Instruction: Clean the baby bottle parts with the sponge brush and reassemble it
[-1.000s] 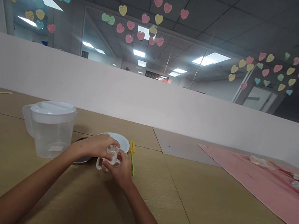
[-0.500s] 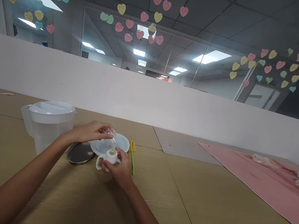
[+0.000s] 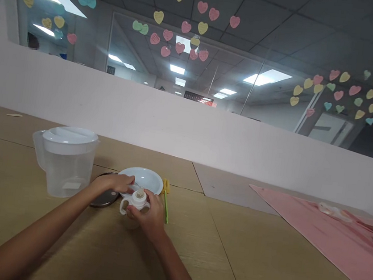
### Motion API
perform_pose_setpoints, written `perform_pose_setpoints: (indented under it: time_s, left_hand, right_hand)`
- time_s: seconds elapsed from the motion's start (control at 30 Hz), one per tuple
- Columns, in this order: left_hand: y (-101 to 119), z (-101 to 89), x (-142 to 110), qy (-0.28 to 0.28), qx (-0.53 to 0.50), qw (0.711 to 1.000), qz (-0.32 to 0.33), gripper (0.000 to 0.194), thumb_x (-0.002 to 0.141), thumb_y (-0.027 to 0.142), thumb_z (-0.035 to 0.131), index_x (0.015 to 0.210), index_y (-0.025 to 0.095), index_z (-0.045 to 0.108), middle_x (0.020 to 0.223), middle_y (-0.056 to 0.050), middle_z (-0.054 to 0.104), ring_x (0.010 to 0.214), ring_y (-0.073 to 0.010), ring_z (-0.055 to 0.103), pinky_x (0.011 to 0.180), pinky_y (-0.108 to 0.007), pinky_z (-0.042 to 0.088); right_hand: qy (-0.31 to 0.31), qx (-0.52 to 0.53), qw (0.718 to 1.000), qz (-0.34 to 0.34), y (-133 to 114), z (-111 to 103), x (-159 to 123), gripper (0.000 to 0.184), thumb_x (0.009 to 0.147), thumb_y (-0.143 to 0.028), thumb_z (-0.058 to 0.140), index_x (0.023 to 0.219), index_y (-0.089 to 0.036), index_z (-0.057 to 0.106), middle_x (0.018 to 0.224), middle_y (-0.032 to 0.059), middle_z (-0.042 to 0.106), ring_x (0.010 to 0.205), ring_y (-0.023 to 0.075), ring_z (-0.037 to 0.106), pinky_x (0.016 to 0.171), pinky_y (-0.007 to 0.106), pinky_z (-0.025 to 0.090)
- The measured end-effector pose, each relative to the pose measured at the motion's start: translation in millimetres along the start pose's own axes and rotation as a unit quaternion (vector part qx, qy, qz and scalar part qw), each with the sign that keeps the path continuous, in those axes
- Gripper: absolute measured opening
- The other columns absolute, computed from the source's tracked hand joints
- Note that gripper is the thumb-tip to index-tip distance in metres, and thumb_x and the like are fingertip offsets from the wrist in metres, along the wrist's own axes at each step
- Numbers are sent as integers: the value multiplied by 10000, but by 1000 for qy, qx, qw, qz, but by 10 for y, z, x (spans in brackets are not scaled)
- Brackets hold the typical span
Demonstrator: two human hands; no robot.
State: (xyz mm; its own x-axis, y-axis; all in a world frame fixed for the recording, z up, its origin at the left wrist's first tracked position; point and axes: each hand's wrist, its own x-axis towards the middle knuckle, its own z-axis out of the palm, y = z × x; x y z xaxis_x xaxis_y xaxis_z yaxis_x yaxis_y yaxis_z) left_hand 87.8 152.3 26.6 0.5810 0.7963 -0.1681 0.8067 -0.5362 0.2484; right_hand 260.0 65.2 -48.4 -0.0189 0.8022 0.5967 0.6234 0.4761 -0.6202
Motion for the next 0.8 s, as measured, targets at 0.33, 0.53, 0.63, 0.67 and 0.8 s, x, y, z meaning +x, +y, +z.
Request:
perform_pose_setpoints:
  time_s: [0.33,0.53,0.63,0.67,0.8]
  left_hand:
    - [72,-108,-93,16,8,999,36,458,846,334,391,1241,132,507,1321,-163,506,1176,-275,502,954,-370,389]
    - [258,-354,-435,-7,-114,981,159,481,847,363,427,1296,192,457,1356,-66,488,1210,-194,463,978,-268,366]
    - [339,-329,-482,-34,-109,975,190,570,712,381,607,1254,248,489,1221,-32,587,1081,-207,542,866,-256,420]
    - [358,-305,-472,-29,-101,976,192,592,666,369,647,1230,259,506,1158,-23,614,1022,-207,564,819,-253,431]
    - [393,-226,-385,23,-63,983,171,554,586,309,668,1128,245,574,956,-14,638,848,-193,583,657,-238,419]
  right_hand:
    - [4,-6,1000,-5,-34,-5,-19,518,668,-403,715,1130,-222,565,1045,57,635,949,240,590,837,380,482]
    - [14,37,999,5,-56,16,-30,533,655,-356,734,1119,-219,511,1095,54,625,977,222,597,852,351,483]
    - [18,62,998,8,-63,27,-24,511,656,-378,732,1075,-216,489,1040,50,644,951,212,607,801,325,496]
    - [20,66,998,6,-65,29,-22,493,658,-387,729,1051,-213,486,1020,51,648,934,209,611,782,318,498]
    - [21,67,998,3,-65,33,-17,445,646,-377,733,973,-211,481,960,45,649,878,201,614,727,299,497]
